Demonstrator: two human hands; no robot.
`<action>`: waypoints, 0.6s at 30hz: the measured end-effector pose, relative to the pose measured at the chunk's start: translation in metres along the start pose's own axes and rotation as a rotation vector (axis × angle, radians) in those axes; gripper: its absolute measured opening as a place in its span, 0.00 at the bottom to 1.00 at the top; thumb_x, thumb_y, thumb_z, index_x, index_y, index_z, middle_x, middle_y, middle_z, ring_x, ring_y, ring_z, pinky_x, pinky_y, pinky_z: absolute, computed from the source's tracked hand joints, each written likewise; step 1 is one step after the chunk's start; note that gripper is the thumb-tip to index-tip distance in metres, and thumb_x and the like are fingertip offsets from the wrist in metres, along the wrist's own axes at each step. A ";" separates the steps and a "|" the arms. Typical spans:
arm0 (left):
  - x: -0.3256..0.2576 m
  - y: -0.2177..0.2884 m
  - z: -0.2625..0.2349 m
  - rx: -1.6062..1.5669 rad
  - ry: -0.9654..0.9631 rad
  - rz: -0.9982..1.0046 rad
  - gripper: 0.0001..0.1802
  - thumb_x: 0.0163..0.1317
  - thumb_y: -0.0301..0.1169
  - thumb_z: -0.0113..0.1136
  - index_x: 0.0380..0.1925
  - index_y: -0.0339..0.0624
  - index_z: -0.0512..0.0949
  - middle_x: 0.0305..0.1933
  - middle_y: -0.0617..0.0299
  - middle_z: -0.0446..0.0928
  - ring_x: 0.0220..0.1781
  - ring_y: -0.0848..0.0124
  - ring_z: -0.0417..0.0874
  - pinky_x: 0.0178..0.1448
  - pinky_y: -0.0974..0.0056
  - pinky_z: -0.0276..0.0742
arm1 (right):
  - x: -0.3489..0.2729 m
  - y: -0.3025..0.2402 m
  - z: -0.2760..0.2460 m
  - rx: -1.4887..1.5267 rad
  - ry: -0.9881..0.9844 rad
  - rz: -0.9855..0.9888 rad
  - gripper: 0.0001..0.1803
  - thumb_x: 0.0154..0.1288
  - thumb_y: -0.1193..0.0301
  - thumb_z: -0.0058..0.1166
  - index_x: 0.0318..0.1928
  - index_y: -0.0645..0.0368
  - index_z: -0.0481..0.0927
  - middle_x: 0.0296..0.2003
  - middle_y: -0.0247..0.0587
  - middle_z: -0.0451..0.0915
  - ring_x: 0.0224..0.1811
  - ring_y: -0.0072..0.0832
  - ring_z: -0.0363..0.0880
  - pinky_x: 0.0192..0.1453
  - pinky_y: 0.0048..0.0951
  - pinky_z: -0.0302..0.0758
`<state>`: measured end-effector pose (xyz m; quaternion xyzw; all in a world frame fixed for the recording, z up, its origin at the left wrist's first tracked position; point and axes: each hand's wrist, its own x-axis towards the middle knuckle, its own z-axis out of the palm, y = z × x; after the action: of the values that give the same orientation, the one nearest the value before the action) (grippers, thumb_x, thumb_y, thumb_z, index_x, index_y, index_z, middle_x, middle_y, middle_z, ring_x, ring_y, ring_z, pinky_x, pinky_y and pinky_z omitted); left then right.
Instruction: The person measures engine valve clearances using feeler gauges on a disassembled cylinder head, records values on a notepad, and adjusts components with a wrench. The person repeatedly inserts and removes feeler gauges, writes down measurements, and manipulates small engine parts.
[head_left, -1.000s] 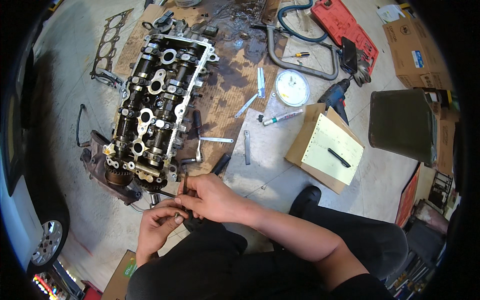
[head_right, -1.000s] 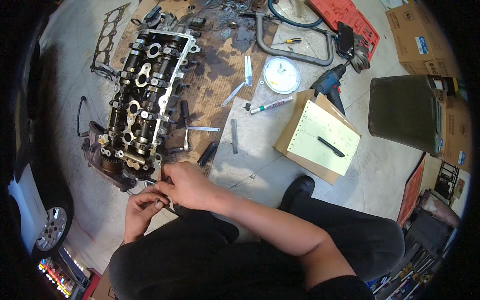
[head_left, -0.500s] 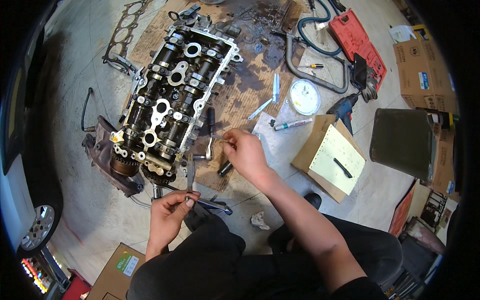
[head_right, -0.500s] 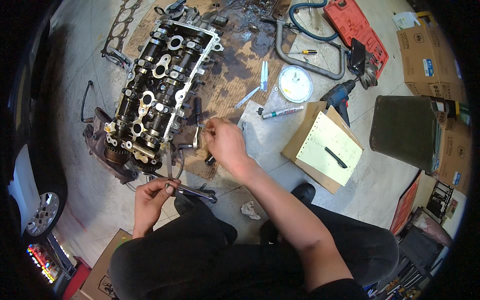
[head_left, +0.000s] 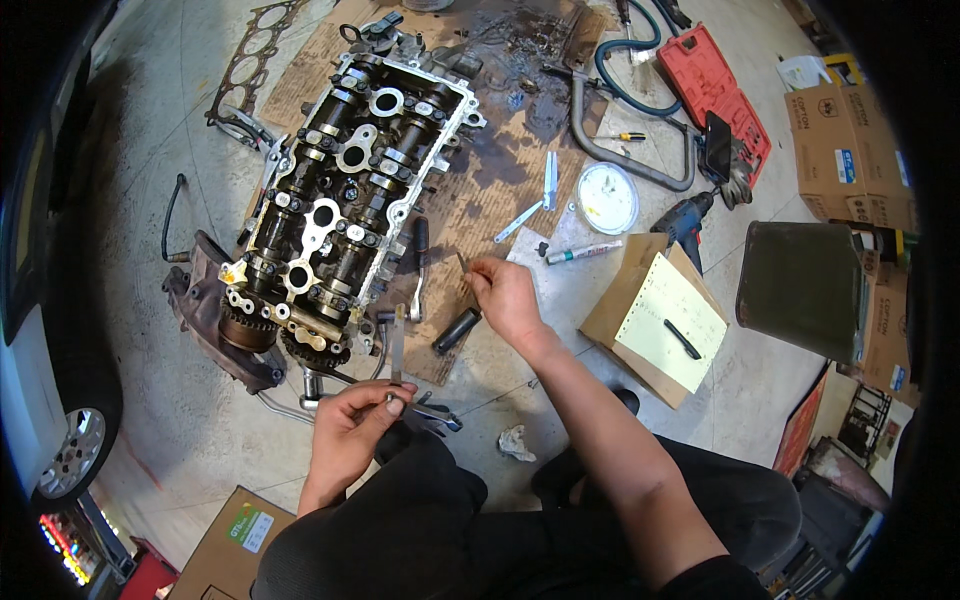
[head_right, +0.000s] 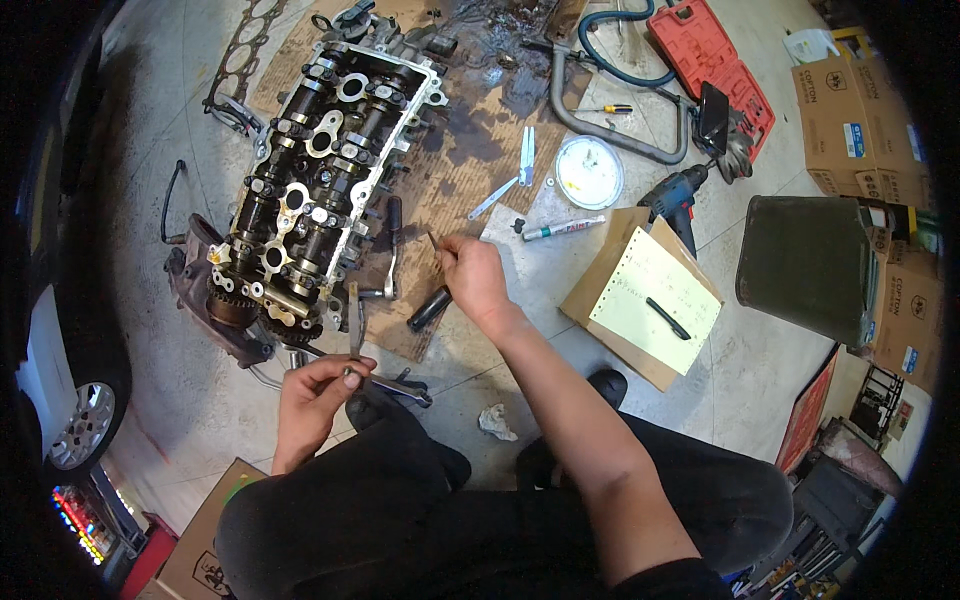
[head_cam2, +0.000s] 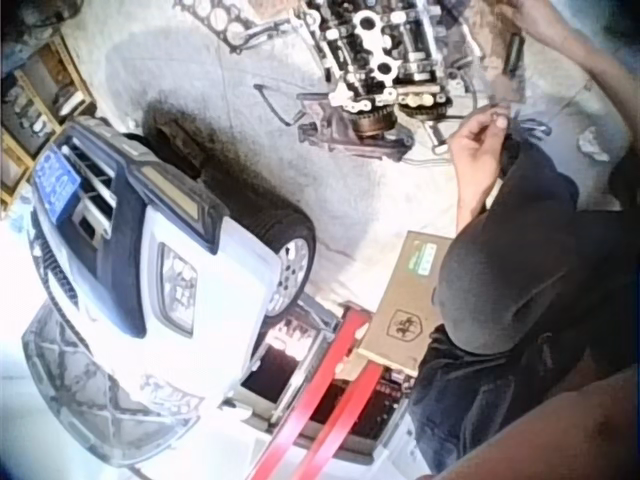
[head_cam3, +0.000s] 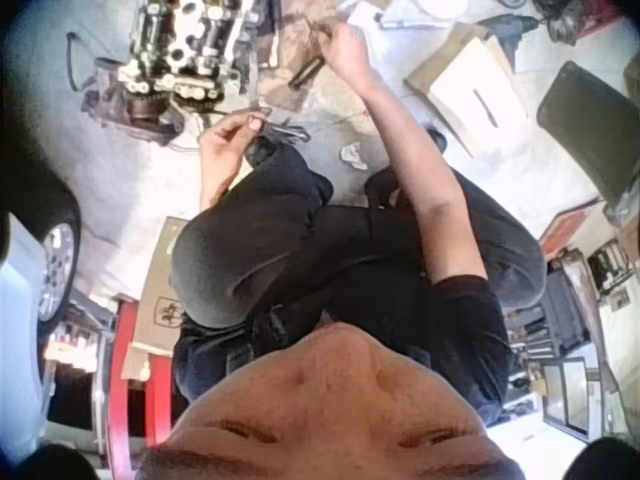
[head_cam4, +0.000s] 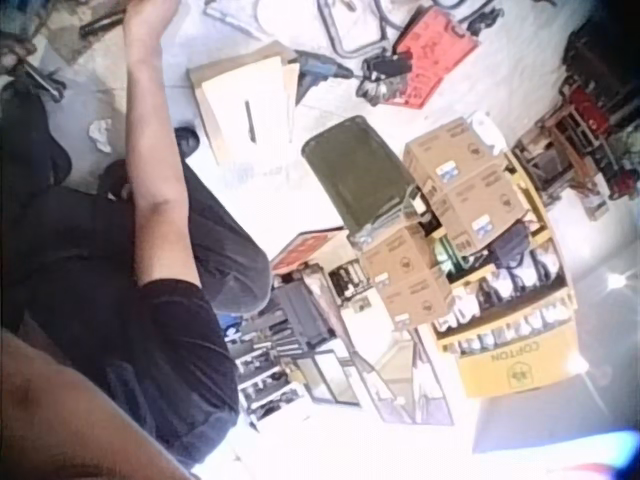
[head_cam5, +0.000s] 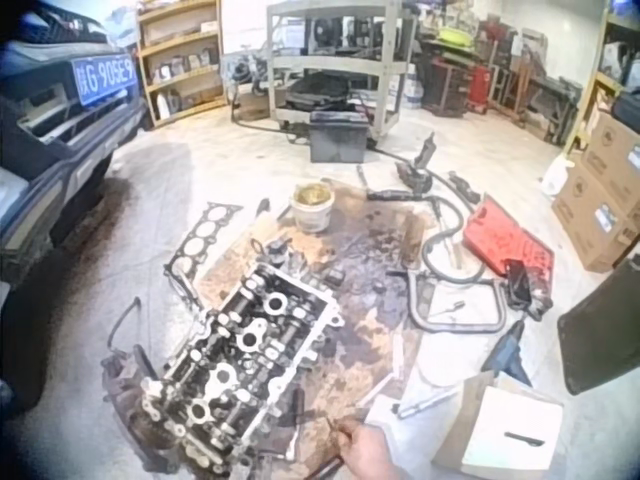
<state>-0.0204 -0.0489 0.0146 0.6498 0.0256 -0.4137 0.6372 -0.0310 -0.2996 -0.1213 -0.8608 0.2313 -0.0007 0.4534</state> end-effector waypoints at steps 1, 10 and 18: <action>0.001 0.001 0.002 -0.019 -0.003 -0.002 0.07 0.65 0.23 0.61 0.40 0.31 0.83 0.47 0.53 0.84 0.51 0.69 0.82 0.58 0.65 0.74 | 0.005 0.003 -0.002 -0.026 0.065 -0.061 0.08 0.59 0.77 0.58 0.40 0.64 0.82 0.32 0.53 0.83 0.32 0.45 0.83 0.38 0.37 0.78; 0.001 0.001 0.002 -0.016 -0.018 -0.018 0.07 0.65 0.21 0.60 0.40 0.30 0.83 0.47 0.53 0.84 0.52 0.68 0.82 0.59 0.64 0.74 | 0.077 0.024 -0.076 -0.668 -0.064 -0.340 0.13 0.60 0.76 0.46 0.42 0.57 0.81 0.43 0.47 0.81 0.51 0.42 0.75 0.60 0.39 0.70; 0.003 0.000 0.004 0.010 -0.030 -0.018 0.06 0.65 0.21 0.60 0.39 0.30 0.83 0.46 0.54 0.84 0.51 0.69 0.82 0.59 0.65 0.74 | 0.074 0.041 -0.062 -0.695 -0.262 -0.350 0.08 0.58 0.70 0.53 0.31 0.61 0.82 0.39 0.51 0.81 0.48 0.48 0.78 0.54 0.44 0.75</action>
<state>-0.0204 -0.0541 0.0139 0.6463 0.0196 -0.4292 0.6307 0.0057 -0.3971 -0.1323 -0.9818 0.0080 0.1100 0.1544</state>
